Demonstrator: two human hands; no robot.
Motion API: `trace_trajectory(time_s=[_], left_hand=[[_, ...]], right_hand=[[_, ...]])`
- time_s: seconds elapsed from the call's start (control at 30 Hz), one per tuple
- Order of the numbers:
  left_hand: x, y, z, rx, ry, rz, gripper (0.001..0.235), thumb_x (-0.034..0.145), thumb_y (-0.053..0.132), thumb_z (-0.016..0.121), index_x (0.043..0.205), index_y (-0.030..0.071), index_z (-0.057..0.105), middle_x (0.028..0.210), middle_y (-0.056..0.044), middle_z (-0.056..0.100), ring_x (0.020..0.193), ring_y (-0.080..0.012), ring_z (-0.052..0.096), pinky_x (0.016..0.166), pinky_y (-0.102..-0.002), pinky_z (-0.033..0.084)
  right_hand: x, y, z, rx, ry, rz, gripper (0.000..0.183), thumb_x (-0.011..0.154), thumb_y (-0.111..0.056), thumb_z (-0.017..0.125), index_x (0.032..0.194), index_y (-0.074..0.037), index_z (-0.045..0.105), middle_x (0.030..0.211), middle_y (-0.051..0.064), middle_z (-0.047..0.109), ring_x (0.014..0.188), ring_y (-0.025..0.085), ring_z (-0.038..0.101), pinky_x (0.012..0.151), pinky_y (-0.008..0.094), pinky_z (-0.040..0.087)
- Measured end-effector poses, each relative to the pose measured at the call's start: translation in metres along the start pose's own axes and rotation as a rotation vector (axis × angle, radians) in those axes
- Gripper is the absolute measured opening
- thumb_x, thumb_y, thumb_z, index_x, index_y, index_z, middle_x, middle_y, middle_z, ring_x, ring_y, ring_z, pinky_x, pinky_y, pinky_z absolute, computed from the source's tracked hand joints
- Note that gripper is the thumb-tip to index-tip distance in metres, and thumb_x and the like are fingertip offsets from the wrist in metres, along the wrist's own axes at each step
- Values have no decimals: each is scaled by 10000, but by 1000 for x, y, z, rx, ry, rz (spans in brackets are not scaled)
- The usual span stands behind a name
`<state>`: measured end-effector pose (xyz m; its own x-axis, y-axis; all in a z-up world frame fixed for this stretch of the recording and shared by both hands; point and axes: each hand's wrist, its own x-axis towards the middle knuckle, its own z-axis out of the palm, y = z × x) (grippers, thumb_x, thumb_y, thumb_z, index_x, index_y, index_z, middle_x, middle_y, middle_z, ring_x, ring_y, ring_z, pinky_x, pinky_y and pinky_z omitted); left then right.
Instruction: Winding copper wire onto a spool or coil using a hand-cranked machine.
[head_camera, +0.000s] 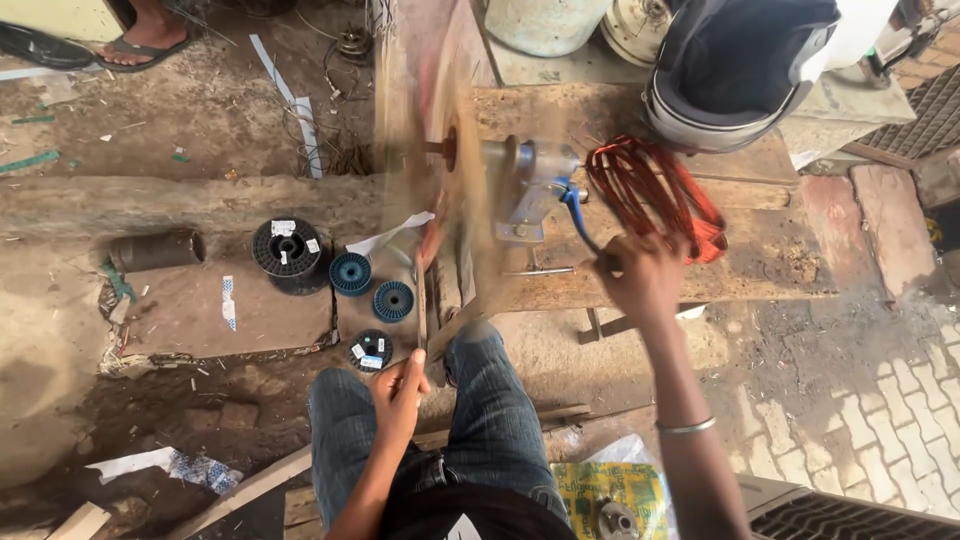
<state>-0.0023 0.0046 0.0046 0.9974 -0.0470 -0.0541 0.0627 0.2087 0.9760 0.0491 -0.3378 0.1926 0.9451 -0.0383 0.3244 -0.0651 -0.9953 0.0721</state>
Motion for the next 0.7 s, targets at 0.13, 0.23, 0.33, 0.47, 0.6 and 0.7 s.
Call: trace_trajectory(time_s=[0.13, 0.23, 0.33, 0.47, 0.6, 0.7], left_hand=[[0, -7, -2, -5, -19, 37, 547, 1010, 315, 615, 525, 70, 555, 442, 21, 453, 384, -54, 358, 406, -265, 256], [-1, -6, 0, 5, -27, 65, 546, 1011, 300, 618, 524, 62, 553, 437, 18, 461, 375, -52, 361, 405, -262, 257], [1, -2, -2, 51, -36, 74, 562, 1017, 290, 616, 510, 53, 564, 441, 16, 487, 378, -47, 346, 409, -261, 240], [1, -3, -3, 93, -82, 68, 535, 1000, 279, 622, 518, 50, 602, 414, 13, 476, 353, -44, 349, 385, -265, 242], [4, -13, -5, 51, -80, 55, 523, 1000, 261, 628, 527, 40, 596, 416, 7, 470, 348, -48, 318, 378, -268, 223], [6, -5, -8, 63, -70, 133, 511, 1012, 256, 620, 545, 48, 610, 444, 15, 524, 359, -39, 349, 382, -260, 252]], right_hand=[[49, 31, -12, 82, 312, -140, 244, 928, -270, 862, 817, -143, 686, 725, -44, 636, 702, 123, 541, 908, 397, 394], [102, 33, -19, 218, 160, 117, 367, 852, -412, 856, 788, -130, 630, 654, -53, 580, 524, 150, 455, 591, 389, 349], [141, 44, 14, 56, 345, 86, 234, 969, -306, 852, 862, -152, 712, 689, -4, 626, 666, 184, 540, 719, 419, 394], [181, 55, 80, -185, 321, 117, 469, 804, -37, 742, 1258, -52, 624, 1116, 94, 688, 1059, 300, 617, 890, 513, 465], [182, 36, 112, -47, -57, 231, 485, 989, 63, 619, 1393, -202, 572, 1319, 122, 637, 1272, 371, 555, 1083, 647, 397], [167, 55, 168, -45, -208, 192, 844, 678, -111, 800, 1446, -206, 462, 1442, 120, 527, 1314, 401, 444, 1026, 680, 355]])
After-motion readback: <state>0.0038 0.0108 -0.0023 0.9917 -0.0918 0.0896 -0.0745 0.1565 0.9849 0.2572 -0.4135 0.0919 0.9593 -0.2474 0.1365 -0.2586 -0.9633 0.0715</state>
